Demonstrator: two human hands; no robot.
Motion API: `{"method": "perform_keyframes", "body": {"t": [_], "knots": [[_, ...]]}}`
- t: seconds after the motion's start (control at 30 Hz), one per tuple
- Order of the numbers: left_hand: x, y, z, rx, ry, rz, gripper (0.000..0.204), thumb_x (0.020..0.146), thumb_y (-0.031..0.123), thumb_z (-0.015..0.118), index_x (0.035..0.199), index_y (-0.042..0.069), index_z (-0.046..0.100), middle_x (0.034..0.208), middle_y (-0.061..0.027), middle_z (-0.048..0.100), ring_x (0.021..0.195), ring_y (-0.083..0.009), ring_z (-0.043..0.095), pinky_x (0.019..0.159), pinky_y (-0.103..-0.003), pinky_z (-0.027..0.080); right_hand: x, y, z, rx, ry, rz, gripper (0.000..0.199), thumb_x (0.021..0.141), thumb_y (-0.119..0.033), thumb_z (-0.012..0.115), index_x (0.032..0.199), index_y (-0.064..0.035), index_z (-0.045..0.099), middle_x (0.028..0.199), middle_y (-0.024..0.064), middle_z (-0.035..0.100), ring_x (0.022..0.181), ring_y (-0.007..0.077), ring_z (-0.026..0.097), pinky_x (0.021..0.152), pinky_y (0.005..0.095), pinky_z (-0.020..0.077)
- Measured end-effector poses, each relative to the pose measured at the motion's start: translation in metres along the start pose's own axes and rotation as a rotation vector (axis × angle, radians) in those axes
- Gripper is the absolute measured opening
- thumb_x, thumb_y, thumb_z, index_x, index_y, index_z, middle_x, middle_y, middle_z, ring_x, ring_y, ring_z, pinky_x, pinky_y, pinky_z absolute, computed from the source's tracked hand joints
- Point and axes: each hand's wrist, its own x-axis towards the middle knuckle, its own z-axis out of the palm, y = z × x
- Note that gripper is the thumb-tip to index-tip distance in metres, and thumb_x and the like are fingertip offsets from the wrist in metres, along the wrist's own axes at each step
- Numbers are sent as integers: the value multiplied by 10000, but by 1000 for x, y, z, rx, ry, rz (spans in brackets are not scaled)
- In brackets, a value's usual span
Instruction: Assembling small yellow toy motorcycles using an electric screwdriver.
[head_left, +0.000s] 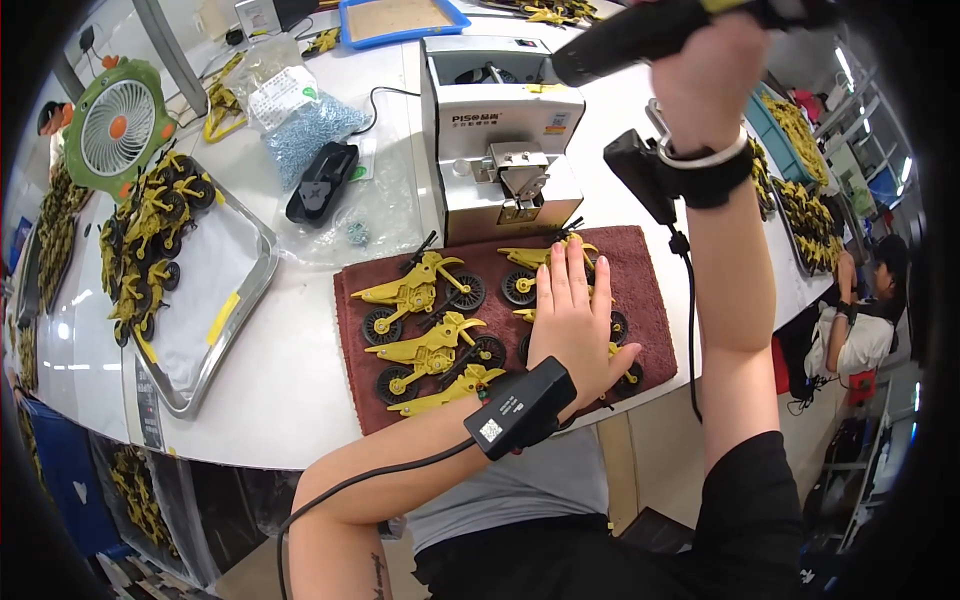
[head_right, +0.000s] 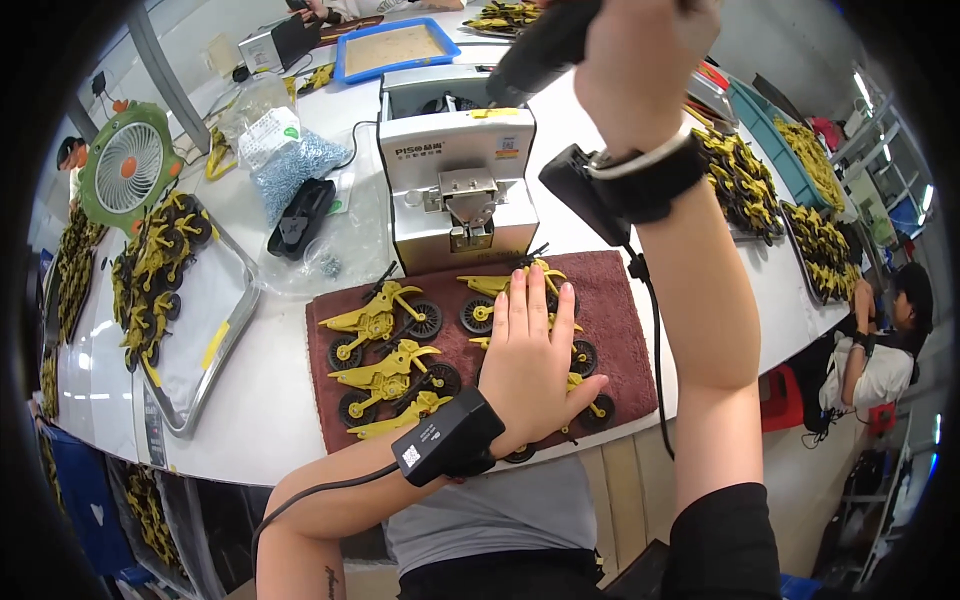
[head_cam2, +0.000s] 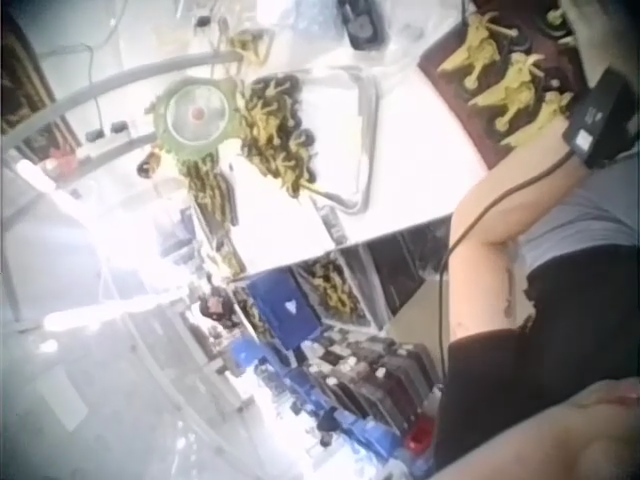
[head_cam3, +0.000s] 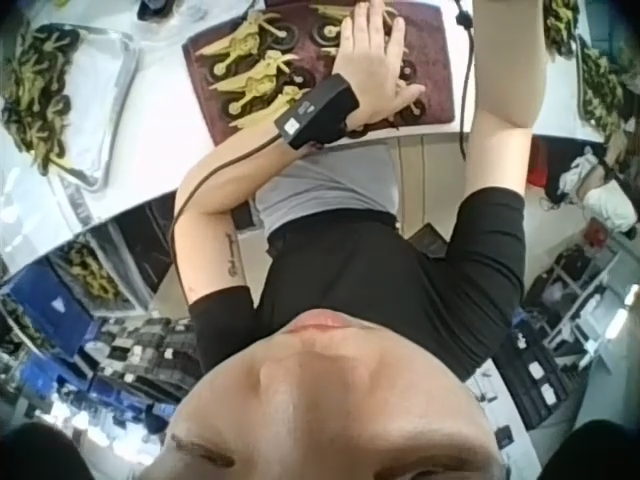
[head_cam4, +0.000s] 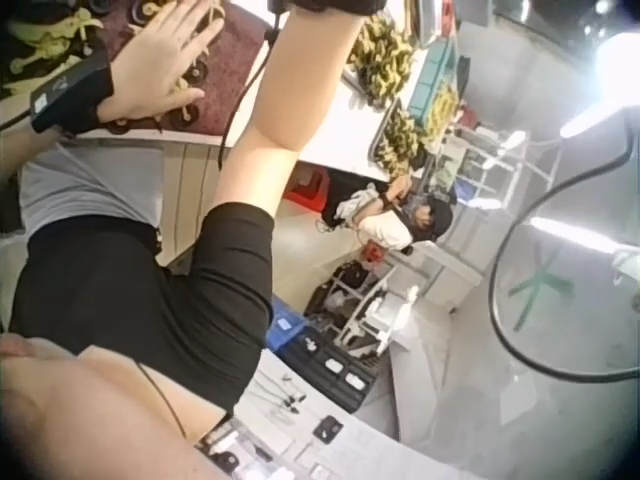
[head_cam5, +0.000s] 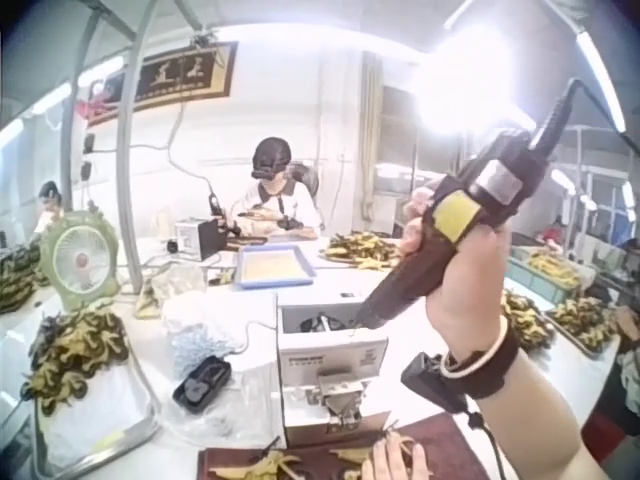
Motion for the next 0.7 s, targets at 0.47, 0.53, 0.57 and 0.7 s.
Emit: {"method": "perform_keyframes", "body": {"t": [0.47, 0.53, 0.57, 0.7], "knots": [[1, 1, 1, 31, 3, -21, 859, 766, 545, 514, 1307, -87, 303, 1339, -364, 233, 1280, -458, 208, 1046, -496, 174, -55, -4, 8, -5, -78, 336, 226, 753, -132, 595, 906, 0, 494, 636, 80, 530, 483, 190, 519, 475, 293, 422], [1, 3, 1, 38, -1, -17, 860, 769, 550, 508, 1309, -86, 299, 1340, -360, 233, 1281, -456, 206, 1046, -495, 174, -54, -3, 7, -58, -76, 333, 221, 751, -129, 598, 898, 2, 497, 627, 84, 528, 486, 193, 522, 472, 295, 425], [1, 3, 0, 49, -5, -18, 862, 772, 555, 501, 1311, -85, 295, 1341, -356, 234, 1282, -455, 204, 1047, -494, 174, -54, 0, 5, -41, -68, 348, 220, 750, -131, 602, 890, 2, 498, 623, 86, 527, 488, 195, 525, 468, 294, 427], [1, 3, 2, 28, 14, -14, 855, 769, 553, 505, 1303, -86, 309, 1326, -357, 260, 1279, -456, 210, 1045, -500, 174, -55, -18, 12, 100, -155, 468, 214, 746, -132, 603, 871, 4, 495, 617, 89, 524, 487, 194, 525, 474, 300, 431]]}}
